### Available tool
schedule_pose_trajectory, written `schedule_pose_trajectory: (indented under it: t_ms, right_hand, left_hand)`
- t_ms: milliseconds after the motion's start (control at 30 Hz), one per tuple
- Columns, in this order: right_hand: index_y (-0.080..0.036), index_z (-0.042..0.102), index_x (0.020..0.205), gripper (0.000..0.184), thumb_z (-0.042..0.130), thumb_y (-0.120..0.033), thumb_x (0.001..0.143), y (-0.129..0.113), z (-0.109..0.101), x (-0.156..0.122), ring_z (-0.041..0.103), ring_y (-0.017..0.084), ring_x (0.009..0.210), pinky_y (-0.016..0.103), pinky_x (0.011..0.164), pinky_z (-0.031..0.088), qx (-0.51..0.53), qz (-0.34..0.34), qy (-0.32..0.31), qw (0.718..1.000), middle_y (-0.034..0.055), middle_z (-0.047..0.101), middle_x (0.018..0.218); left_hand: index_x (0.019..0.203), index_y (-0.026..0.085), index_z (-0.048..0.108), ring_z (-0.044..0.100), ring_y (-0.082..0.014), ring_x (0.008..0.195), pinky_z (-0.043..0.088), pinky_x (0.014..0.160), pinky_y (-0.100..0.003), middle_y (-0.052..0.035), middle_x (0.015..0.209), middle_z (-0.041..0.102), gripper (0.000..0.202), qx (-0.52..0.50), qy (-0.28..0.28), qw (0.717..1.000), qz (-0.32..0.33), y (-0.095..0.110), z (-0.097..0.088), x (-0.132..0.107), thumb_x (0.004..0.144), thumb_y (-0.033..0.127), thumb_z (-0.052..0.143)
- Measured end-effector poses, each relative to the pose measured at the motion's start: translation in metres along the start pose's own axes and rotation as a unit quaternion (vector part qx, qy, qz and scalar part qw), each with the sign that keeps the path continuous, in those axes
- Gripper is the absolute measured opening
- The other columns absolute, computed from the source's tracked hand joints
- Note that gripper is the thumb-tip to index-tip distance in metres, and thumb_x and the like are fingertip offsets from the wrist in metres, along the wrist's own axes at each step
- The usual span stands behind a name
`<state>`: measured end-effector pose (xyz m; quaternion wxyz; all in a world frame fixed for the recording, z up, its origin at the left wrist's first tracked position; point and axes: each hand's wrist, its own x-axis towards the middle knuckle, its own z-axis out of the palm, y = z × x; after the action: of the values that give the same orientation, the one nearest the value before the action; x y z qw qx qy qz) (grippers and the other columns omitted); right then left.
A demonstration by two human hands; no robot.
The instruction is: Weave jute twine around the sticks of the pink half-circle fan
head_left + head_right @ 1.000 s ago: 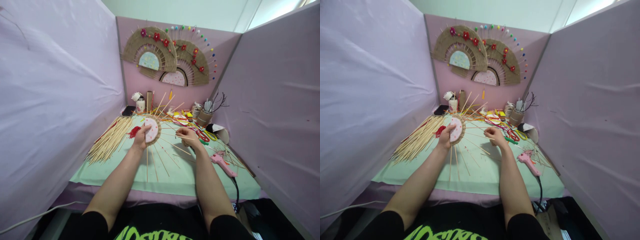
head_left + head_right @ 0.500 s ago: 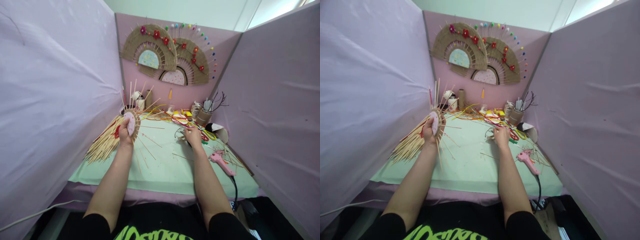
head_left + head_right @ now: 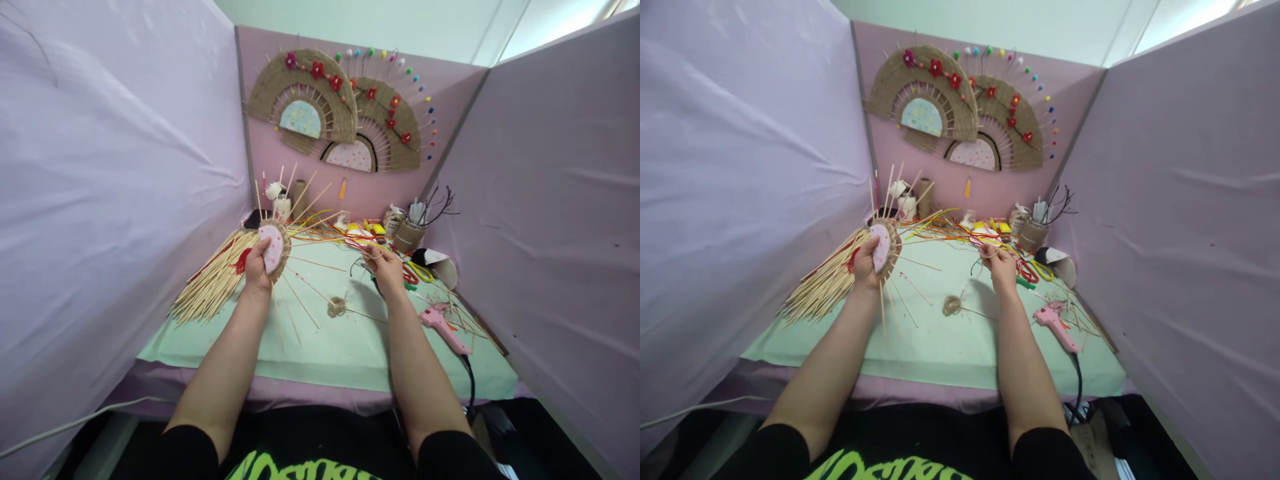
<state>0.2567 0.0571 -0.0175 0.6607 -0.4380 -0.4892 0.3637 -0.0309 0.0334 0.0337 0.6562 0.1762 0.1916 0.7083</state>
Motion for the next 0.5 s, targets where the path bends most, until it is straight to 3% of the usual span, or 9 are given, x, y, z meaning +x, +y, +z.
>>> schedule_pose_trajectory:
  t_ms: [100,200,267,367,433,500]
  right_hand:
    - [-0.016,0.068,0.100,0.030,0.056,-0.025,0.074,0.008,0.000,0.001,0.058,0.028,0.103,0.047,0.096,0.042,-0.228,-0.023,0.024,0.973,0.0121,0.068,0.101]
    - [-0.016,0.069,0.103,0.044,0.051,-0.011,0.064,0.007,0.000,0.001,0.052,0.028,0.117,0.046,0.106,0.032,-0.308,-0.042,0.000,0.951,0.0125,0.064,0.115]
    - [-0.018,0.068,0.105,0.048,0.049,-0.010,0.062,0.004,0.006,-0.002,0.050,0.026,0.120,0.043,0.107,0.032,-0.260,-0.057,-0.025,0.964,0.0097,0.062,0.120]
    - [-0.023,0.066,0.106,0.041,0.052,-0.018,0.068,-0.005,0.022,-0.012,0.055,0.021,0.112,0.039,0.100,0.039,-0.083,-0.024,-0.104,0.991,0.0053,0.064,0.117]
    - [-0.024,0.065,0.105,0.034,0.059,-0.027,0.071,-0.011,0.035,-0.022,0.059,0.019,0.104,0.036,0.093,0.044,0.042,0.037,-0.190,0.980,0.0055,0.066,0.111]
    - [-0.022,0.065,0.103,0.032,0.063,-0.034,0.073,-0.018,0.044,-0.033,0.061,0.019,0.096,0.034,0.085,0.047,0.102,0.098,-0.278,0.950,0.0059,0.067,0.105]
  left_hand:
    - [0.108,0.011,0.060,0.069,-0.0164,0.069,0.057,0.072,-0.029,-0.0067,0.077,0.072,0.033,0.021,-0.003,1.000,-0.023,-0.003,0.000,-0.001,0.076,0.012,0.051]
    - [0.110,0.012,0.058,0.069,-0.0149,0.066,0.057,0.070,-0.028,-0.0046,0.077,0.072,0.037,0.068,-0.030,0.996,-0.051,-0.011,0.001,-0.004,0.073,0.007,0.055]
    - [0.109,0.015,0.057,0.068,-0.0146,0.065,0.056,0.069,-0.028,-0.0030,0.078,0.071,0.040,0.104,-0.056,0.991,-0.066,-0.020,0.003,-0.008,0.070,0.006,0.059]
    - [0.104,0.014,0.058,0.068,-0.0154,0.067,0.055,0.068,-0.028,-0.0045,0.082,0.071,0.041,0.147,-0.121,0.976,-0.104,-0.035,0.006,-0.017,0.065,0.008,0.066]
    - [0.102,0.014,0.058,0.067,-0.0154,0.066,0.054,0.065,-0.027,-0.0052,0.084,0.071,0.041,0.168,-0.141,0.968,-0.123,-0.045,0.008,-0.022,0.063,0.010,0.069]
    - [0.100,0.014,0.059,0.066,-0.0148,0.064,0.053,0.064,-0.026,-0.0045,0.082,0.070,0.040,0.186,-0.158,0.961,-0.129,-0.052,0.008,-0.025,0.062,0.010,0.070]
